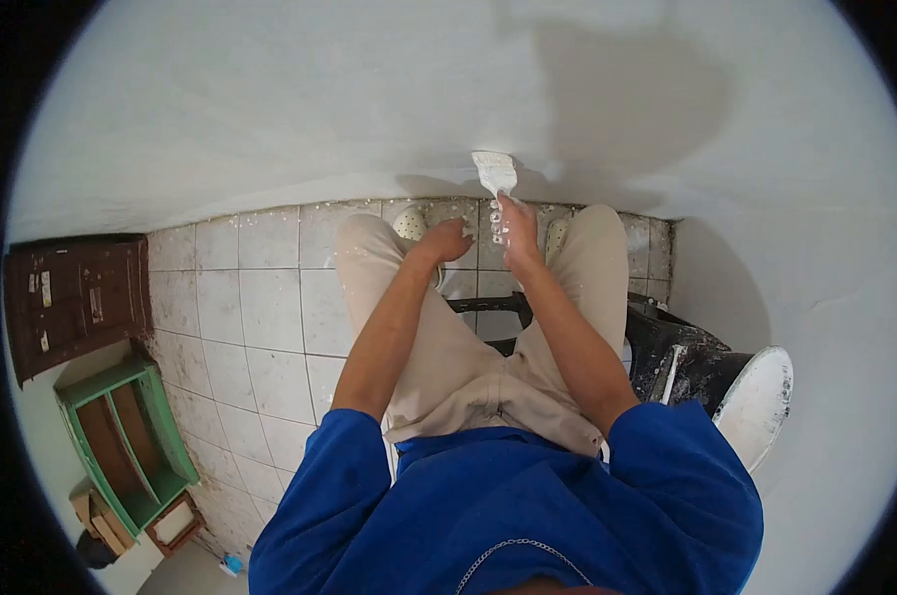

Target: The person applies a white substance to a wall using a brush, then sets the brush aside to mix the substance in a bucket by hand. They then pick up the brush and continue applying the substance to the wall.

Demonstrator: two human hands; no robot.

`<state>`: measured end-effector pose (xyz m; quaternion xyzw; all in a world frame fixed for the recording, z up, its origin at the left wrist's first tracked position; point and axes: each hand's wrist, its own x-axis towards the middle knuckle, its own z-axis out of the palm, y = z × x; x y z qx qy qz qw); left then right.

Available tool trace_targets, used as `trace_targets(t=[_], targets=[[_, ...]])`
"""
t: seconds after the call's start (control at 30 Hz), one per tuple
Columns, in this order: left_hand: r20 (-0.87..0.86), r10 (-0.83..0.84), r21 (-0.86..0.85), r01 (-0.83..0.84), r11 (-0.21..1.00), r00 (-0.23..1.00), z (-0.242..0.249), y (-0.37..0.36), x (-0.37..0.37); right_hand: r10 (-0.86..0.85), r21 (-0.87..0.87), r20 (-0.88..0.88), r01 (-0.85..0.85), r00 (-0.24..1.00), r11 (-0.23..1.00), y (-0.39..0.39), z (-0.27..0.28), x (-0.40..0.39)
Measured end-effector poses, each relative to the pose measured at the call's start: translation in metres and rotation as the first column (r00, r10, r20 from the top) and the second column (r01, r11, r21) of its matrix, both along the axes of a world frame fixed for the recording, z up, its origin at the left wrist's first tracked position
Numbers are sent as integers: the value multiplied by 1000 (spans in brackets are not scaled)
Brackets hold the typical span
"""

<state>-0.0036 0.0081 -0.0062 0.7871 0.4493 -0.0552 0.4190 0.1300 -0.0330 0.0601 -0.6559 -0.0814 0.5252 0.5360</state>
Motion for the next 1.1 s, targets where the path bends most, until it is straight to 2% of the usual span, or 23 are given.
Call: trace_targets(t=[0.07, 0.13, 0.27, 0.37, 0.4, 0.43, 0.6, 0.7, 0.77, 0.83, 0.9, 0.93, 1.0, 1.1], targets=[[-21, 98, 32, -98, 995, 995, -3, 3, -24, 141, -26, -65, -143, 988, 989, -5, 9, 2], [-91, 256, 52, -252, 966, 962, 2, 7, -49, 147, -4, -101, -148, 984, 989, -5, -4, -11], [-13, 504, 153, -496, 855, 864, 0, 7, -92, 235, 83, -222, -222, 946, 972, 9, -57, -55], [68, 646, 163, -648, 744, 760, 5, 2, -111, 208, 15, -263, -211, 942, 977, 21, -60, -107], [109, 689, 161, -696, 699, 717, 12, 1, -112, 241, -49, -181, -253, 954, 966, 29, -76, -121], [148, 724, 160, -739, 654, 673, 17, 1, -114, 237, -53, -191, -251, 953, 967, 36, -94, -132], [211, 797, 25, -818, 575, 566, 15, 14, -120, 163, -145, -188, -191, 969, 971, 65, -118, -160], [266, 818, 17, -851, 525, 510, 16, 21, -117, 216, -120, -65, -222, 974, 968, 92, -123, -158], [288, 827, 20, -867, 498, 482, 22, 23, -115, 195, -82, -88, -202, 977, 976, 101, -118, -157], [295, 840, 21, -882, 471, 456, 25, 28, -110, 166, -21, -126, -170, 978, 985, 103, -106, -154], [325, 878, -62, -918, 391, 352, 27, 33, -107, 145, 60, -189, -136, 971, 989, 86, -95, -155], [332, 895, -101, -932, 347, 297, 28, 33, -108, 140, 56, -203, -132, 969, 990, 74, -76, -154], [382, 888, -72, -950, 303, 254, 34, 33, -108, 136, 48, -230, -128, 964, 991, 49, -26, -143], [413, 876, -54, -953, 297, 250, 33, 30, -104, 193, -58, -272, -216, 943, 975, 25, -24, -125]])
